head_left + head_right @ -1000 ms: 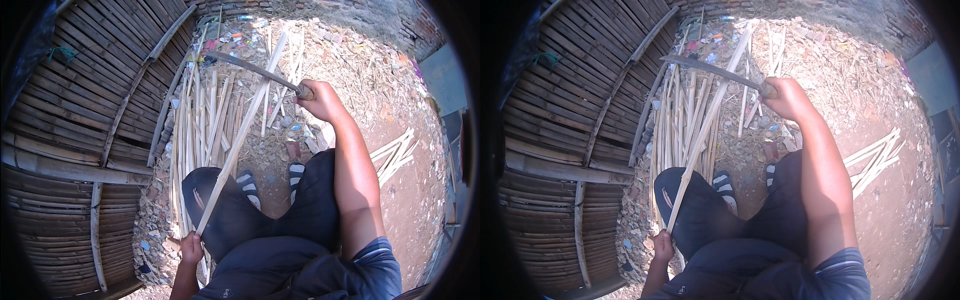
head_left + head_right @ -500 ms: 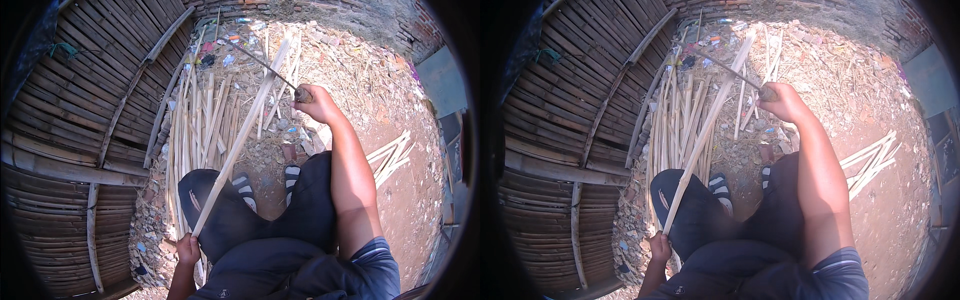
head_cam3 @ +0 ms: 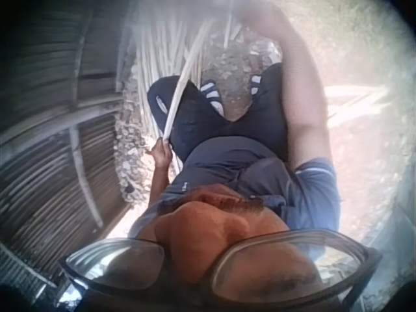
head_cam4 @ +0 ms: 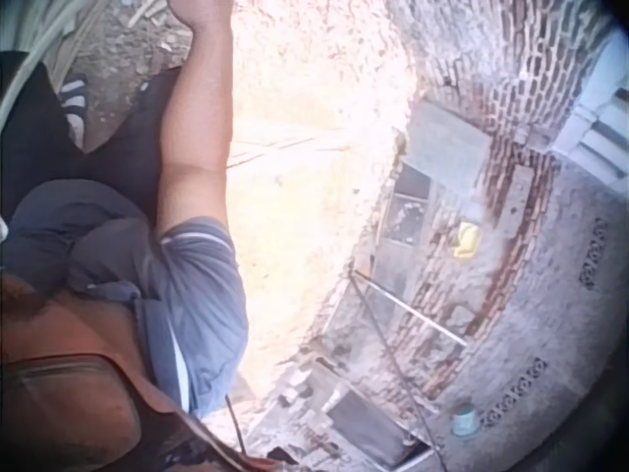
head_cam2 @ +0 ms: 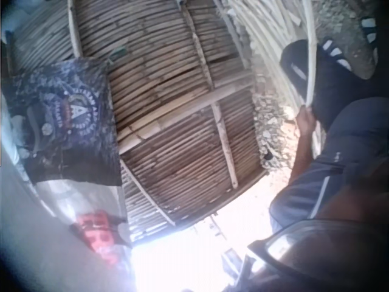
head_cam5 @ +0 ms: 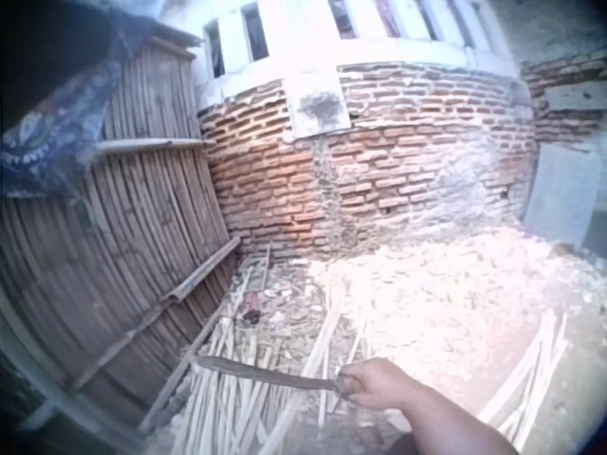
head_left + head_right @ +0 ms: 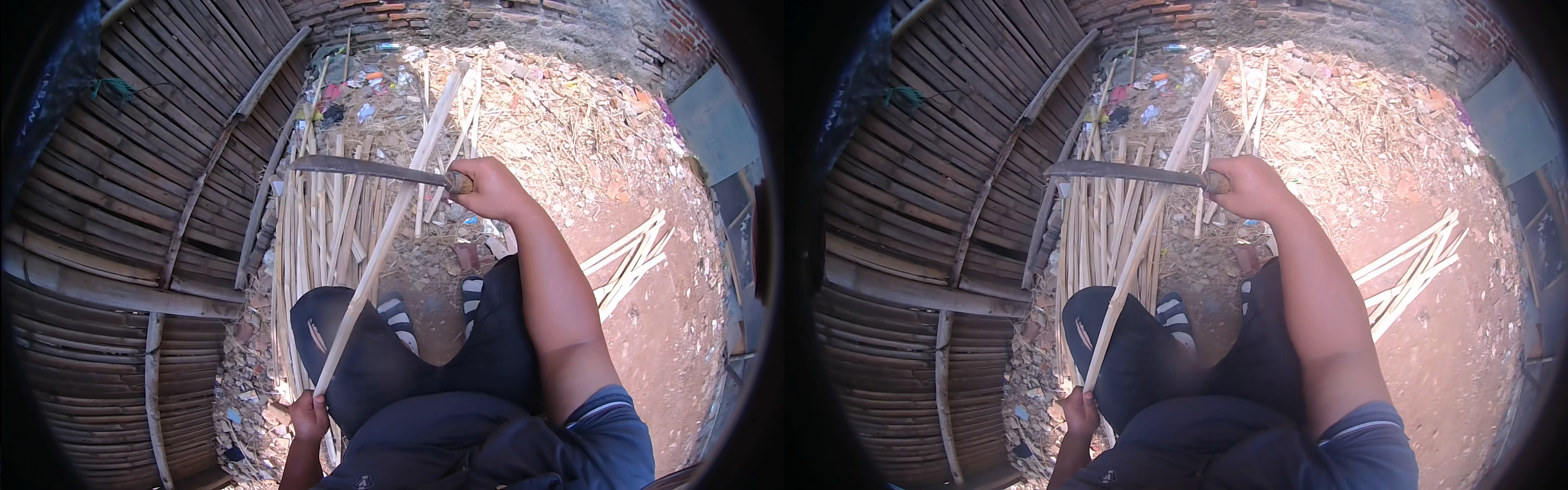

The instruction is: The person uses a knife to shave and smooth long strips of bamboo, holding them by hand and sliding the blade along the surface.

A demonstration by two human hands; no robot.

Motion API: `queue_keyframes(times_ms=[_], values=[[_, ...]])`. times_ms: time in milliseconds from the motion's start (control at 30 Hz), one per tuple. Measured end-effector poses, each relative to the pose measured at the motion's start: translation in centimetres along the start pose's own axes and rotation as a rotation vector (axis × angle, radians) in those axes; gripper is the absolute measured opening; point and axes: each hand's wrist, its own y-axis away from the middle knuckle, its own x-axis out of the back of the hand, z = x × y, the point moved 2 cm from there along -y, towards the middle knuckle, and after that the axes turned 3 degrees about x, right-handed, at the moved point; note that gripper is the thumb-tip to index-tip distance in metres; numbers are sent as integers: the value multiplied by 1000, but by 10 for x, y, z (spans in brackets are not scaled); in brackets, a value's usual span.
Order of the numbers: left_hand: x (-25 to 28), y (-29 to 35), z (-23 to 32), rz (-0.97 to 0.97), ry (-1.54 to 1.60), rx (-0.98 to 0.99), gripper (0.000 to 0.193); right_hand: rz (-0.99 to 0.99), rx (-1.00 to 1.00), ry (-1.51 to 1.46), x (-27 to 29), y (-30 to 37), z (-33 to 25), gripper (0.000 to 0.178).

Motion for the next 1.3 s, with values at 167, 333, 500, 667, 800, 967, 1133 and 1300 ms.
queue_keyframes(times_ms=[167,333,500,667,800,967,1133,1300], values=[[3,-6,17,12,-57,-22,45,247,-239,-69,20,3,27,27],[5,-10,30,9,-74,-44,44,84,135,168,19,10,-9,22],[6,-5,26,13,-34,-27,45,21,-235,6,26,5,25,26],[10,-9,39,17,-65,-46,44,287,-394,-120,30,7,46,32],[9,-8,40,-6,-53,-15,43,191,-143,-107,27,12,33,25],[9,-8,36,18,-50,-20,41,177,-249,20,45,9,43,31],[7,-14,41,16,-114,-35,42,495,-217,-16,50,4,41,28],[4,-16,29,22,-84,-18,40,217,152,388,85,-11,29,15]])
